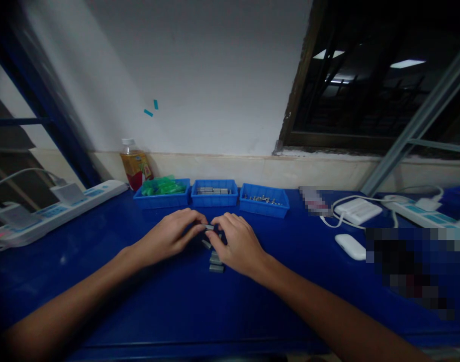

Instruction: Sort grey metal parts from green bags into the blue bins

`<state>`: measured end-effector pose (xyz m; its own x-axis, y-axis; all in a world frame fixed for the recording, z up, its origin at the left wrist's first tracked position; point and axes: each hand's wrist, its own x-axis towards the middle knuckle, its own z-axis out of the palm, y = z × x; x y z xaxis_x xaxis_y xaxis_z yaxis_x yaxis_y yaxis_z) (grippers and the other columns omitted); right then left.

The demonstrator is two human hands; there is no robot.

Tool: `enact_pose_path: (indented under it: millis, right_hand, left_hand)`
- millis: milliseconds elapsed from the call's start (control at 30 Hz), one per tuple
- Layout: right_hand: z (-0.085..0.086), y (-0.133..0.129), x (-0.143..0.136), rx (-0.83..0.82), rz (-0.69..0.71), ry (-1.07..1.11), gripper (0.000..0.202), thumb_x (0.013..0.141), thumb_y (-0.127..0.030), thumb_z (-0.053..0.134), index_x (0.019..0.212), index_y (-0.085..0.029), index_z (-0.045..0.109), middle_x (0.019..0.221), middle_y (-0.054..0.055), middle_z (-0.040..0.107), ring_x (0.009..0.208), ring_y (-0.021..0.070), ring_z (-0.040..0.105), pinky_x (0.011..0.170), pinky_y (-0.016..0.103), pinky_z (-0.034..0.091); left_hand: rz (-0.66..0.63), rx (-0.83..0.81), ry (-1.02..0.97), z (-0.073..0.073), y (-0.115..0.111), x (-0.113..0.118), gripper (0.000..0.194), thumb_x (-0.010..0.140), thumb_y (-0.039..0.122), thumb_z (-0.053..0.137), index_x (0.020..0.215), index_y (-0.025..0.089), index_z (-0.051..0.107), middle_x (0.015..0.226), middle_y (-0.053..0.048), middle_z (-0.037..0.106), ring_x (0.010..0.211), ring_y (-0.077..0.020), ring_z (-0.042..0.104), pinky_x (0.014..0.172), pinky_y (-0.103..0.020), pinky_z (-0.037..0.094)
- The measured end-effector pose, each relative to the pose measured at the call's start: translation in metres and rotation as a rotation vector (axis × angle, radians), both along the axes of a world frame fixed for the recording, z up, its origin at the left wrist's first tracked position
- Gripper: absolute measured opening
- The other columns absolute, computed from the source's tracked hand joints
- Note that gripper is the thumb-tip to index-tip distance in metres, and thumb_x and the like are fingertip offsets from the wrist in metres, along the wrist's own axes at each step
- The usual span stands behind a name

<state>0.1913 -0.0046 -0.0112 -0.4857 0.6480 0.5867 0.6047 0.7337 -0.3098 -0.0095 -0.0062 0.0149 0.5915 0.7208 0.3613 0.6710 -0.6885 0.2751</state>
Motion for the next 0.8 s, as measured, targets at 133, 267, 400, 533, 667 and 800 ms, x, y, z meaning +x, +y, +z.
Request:
enact_pose_path:
  millis: [133, 267, 400, 533, 667, 800]
  right_hand:
    - [0.001, 0.002, -0.002, 0.091, -0.020, -0.058, 0.016, 0.087, -0.028, 0.054, 0.097, -0.016, 0.058, 0.089, 0.006, 0.061, 0.084, 0.0189, 0.055, 0.074, 0.032, 0.039]
    - [0.005, 0.002, -0.005, 0.172, -0.040, -0.201, 0.015, 0.090, -0.027, 0.049, 0.087, -0.016, 0.060, 0.084, 0.006, 0.062, 0.081, 0.0193, 0.054, 0.072, 0.033, 0.038]
    - [0.028, 0.025, -0.007, 0.269, -0.128, -0.294, 0.021, 0.090, -0.028, 0.046, 0.090, -0.016, 0.063, 0.088, 0.009, 0.063, 0.086, 0.0214, 0.053, 0.076, 0.034, 0.038]
    - [0.058, 0.084, -0.014, 0.096, -0.293, -0.404, 0.024, 0.089, -0.031, 0.048, 0.097, -0.017, 0.065, 0.095, 0.010, 0.066, 0.094, 0.0219, 0.056, 0.080, 0.031, 0.040]
    - [0.064, 0.142, -0.026, -0.182, -0.368, -0.619, 0.024, 0.085, -0.033, 0.056, 0.100, -0.019, 0.068, 0.101, 0.011, 0.068, 0.093, 0.0218, 0.062, 0.074, 0.027, 0.043]
    - [0.050, 0.166, -0.039, -0.237, -0.368, -0.673, 0.020, 0.077, -0.030, 0.065, 0.093, -0.020, 0.071, 0.098, 0.012, 0.070, 0.090, 0.0238, 0.064, 0.073, 0.028, 0.045]
  left_hand:
    - [0.054, -0.031, -0.007, -0.007, 0.004, 0.000, 0.027, 0.097, 0.032, 0.033, 0.094, 0.017, 0.055, 0.088, -0.005, 0.062, 0.081, -0.0170, 0.057, 0.076, -0.029, 0.044]
    - [0.073, -0.067, -0.012, -0.012, 0.008, 0.000, 0.029, 0.097, 0.032, 0.032, 0.092, 0.016, 0.056, 0.087, -0.005, 0.063, 0.080, -0.0174, 0.059, 0.075, -0.029, 0.044]
    - [0.114, -0.128, -0.078, -0.012, 0.010, -0.001, 0.033, 0.097, 0.037, 0.031, 0.104, 0.016, 0.056, 0.093, -0.007, 0.065, 0.085, -0.0185, 0.060, 0.077, -0.030, 0.045]
    - [0.000, -0.137, 0.048, -0.015, 0.011, -0.006, 0.036, 0.090, 0.040, 0.048, 0.117, 0.017, 0.054, 0.105, -0.008, 0.062, 0.099, -0.0212, 0.057, 0.087, -0.034, 0.043]
    - [-0.114, -0.138, 0.173, -0.017, 0.011, -0.009, 0.023, 0.086, 0.037, 0.056, 0.105, 0.023, 0.060, 0.108, -0.005, 0.058, 0.102, -0.0209, 0.053, 0.086, -0.033, 0.041]
    - [-0.105, -0.134, 0.187, -0.016, 0.010, -0.008, 0.015, 0.088, 0.035, 0.054, 0.095, 0.022, 0.059, 0.101, -0.004, 0.058, 0.096, -0.0199, 0.053, 0.081, -0.032, 0.041]
